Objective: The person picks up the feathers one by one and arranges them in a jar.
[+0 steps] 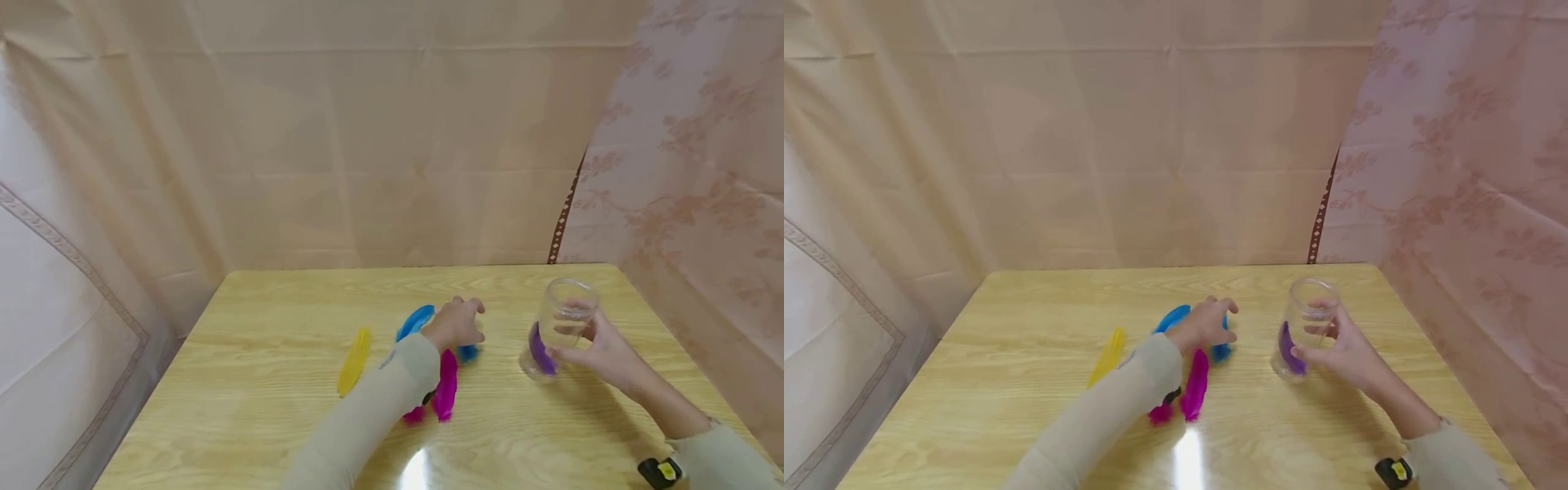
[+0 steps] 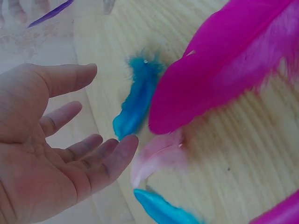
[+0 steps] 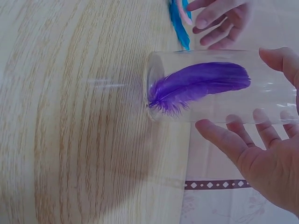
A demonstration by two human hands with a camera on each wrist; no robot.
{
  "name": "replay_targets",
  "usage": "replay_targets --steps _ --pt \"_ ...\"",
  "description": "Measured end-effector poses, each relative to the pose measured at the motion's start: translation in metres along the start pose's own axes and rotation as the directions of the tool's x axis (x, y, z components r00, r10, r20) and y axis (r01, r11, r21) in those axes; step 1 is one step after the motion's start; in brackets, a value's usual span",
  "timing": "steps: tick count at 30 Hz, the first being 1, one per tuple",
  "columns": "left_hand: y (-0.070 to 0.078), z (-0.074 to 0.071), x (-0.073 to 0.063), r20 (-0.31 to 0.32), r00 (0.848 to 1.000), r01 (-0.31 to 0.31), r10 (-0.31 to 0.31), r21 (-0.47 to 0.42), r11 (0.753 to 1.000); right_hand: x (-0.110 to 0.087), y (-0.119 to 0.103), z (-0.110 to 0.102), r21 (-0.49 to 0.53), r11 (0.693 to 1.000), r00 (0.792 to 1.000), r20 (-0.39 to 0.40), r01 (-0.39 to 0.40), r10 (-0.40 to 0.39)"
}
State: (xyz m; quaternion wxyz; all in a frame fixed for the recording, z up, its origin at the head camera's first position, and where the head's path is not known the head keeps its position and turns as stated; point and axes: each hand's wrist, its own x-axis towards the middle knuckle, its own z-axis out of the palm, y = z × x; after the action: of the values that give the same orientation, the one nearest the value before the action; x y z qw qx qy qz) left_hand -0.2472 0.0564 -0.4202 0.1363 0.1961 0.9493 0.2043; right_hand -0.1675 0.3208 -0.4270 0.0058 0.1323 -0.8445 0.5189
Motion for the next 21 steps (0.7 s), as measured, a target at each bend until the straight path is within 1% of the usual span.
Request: replay_targets --steps 3,7,11,15,18,21 --pt "-0.008 0.002 0.0 -0.02 1.0 0.016 -0.016 0.014 1.0 0.005 -0.001 0.005 0.021 1.0 1.0 0.016 -0.005 0.004" --pt "-0.016 0.003 0.0 -0.045 0.998 0.035 -0.034 0.02 0.999 0.011 -0.004 0.01 0.023 1.0 1.0 0.025 0.012 -0.013" --pt "-0.019 0.005 0.002 -0.057 0.997 0.046 -0.044 0.035 0.998 0.012 -0.006 0.01 -0.001 1.0 1.0 0.019 0.007 -0.007" --pt "-0.021 0.008 0.005 -0.059 0.996 0.077 -0.074 0.055 0.995 0.014 -0.006 0.011 -0.006 1.0 1.0 0.023 0.008 -0.008" --pt "-0.023 0.009 0.007 -0.062 0.996 0.074 -0.07 0.06 0.996 0.015 -0.005 0.011 -0.006 1.0 1.0 0.022 0.017 -0.017" --pt "-0.024 0.01 0.01 -0.068 0.996 0.057 -0.053 0.059 0.997 0.015 -0.004 0.01 -0.013 1.0 1.0 0.021 0.014 -0.014"
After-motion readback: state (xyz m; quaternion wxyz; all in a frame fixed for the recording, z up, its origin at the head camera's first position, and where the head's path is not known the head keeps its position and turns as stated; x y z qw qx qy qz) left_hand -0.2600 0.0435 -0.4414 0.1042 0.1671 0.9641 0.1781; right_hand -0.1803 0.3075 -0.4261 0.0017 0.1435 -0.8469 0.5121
